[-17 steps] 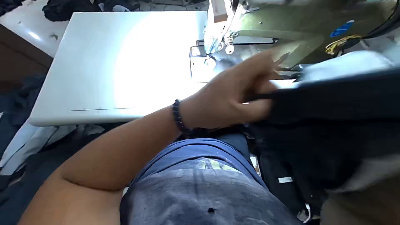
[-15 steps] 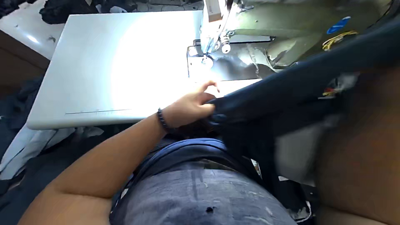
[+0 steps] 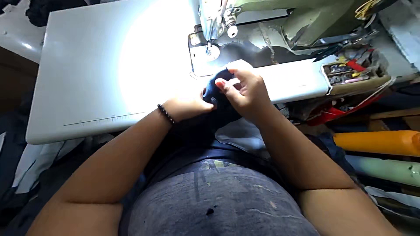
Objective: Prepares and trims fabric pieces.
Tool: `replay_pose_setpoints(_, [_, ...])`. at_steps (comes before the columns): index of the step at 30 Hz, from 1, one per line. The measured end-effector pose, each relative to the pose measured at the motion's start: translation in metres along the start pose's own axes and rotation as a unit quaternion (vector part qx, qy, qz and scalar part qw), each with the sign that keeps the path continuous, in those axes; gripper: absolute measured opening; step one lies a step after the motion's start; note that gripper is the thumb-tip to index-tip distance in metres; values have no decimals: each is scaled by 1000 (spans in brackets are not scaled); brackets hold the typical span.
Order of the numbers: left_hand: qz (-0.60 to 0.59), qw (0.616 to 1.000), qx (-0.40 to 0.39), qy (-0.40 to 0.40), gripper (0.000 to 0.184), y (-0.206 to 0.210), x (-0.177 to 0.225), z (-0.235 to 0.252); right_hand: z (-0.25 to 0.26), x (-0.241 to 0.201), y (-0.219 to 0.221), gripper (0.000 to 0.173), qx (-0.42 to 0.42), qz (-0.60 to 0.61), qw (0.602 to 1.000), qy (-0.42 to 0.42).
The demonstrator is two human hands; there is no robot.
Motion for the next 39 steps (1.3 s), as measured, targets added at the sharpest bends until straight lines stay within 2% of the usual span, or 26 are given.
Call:
replay_pose_setpoints(3, [-85, 995, -15, -53, 36, -7, -17, 16, -28, 12, -31, 40, 6, -85, 995, 48])
replay_pose_setpoints(6, [-109, 992, -27, -60, 50, -12, -22, 22, -68, 45, -66, 29, 49, -142, 981, 122])
replay_pose_setpoints(8, [-109, 990, -39, -76, 52, -14, -18, 26, -89, 60, -75, 22, 20, -158, 974, 164])
replay_pose_setpoints(10, [-129, 988, -39, -79, 41, -16, -13, 30, -100, 59, -56, 27, -103, -116, 977, 145])
replay_pose_setpoints(12, [-155, 984, -61, -68, 36, -14, -7, 34, -106, 54, -8, 24, -240, -66, 961, 124])
replay_pose_setpoints(13, [-159, 983, -68, -55, 35, -13, -7, 37, -110, 54, 19, 19, -298, -58, 943, 138])
replay_pose_setpoints(15, [-148, 985, -79, -37, 34, -11, -8, 43, -121, 60, 69, 30, -408, -61, 888, 204])
replay_pose_setpoints(17, [-122, 988, -74, -59, 35, -11, -18, 44, -122, 62, 84, 35, -454, -36, 862, 225])
replay_pose_setpoints(18, [-121, 988, -66, -68, 35, -11, -24, 43, -116, 60, 72, 33, -435, -15, 874, 217])
replay_pose_setpoints(19, [-133, 986, -62, -75, 36, -10, -27, 39, -108, 59, 48, 27, -378, -4, 906, 192])
replay_pose_setpoints(21, [-164, 981, -67, -74, 40, -8, -30, 34, -95, 71, -23, 20, -217, 0, 962, 168])
replay_pose_setpoints(22, [-176, 980, -74, -61, 40, -8, -29, 34, -93, 85, -65, 21, -139, -18, 971, 196])
replay_pose_setpoints(24, [-185, 979, -82, -42, 28, -8, -23, 36, -97, 124, -151, 29, -8, -83, 950, 300])
replay_pose_setpoints(26, [-175, 980, -91, -31, 22, -10, -16, 39, -112, 174, -225, 43, 101, -120, 899, 409])
replay_pose_setpoints(28, [-170, 980, -94, -39, 21, -11, -14, 42, -135, 227, -271, 54, 171, -137, 836, 503])
replay_pose_setpoints(29, [-166, 980, -97, -44, 24, -11, -13, 43, -148, 250, -285, 58, 185, -146, 799, 554])
replay_pose_setpoints(31, [-168, 980, -99, -29, 23, -11, -9, 43, -164, 283, -296, 61, 157, -169, 738, 633])
replay_pose_setpoints(33, [-186, 978, -97, -15, 17, -10, -4, 43, -167, 300, -296, 62, 107, -196, 703, 675])
replay_pose_setpoints(36, [-189, 978, -92, -10, 22, -12, -3, 44, -161, 312, -295, 60, 63, -225, 693, 682])
replay_pose_setpoints(39, [-174, 981, -84, -18, 19, -15, -6, 47, -163, 296, -293, 55, 63, -231, 716, 656])
Point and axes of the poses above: each hand's wrist, its own z-axis towards the middle knuckle, its own y-axis out of the palm, x = y × z, the point moved 9 cm from there along z, towards the middle knuckle, and after that the axes turned 14 degrees about -x, right-handed, at the moved point
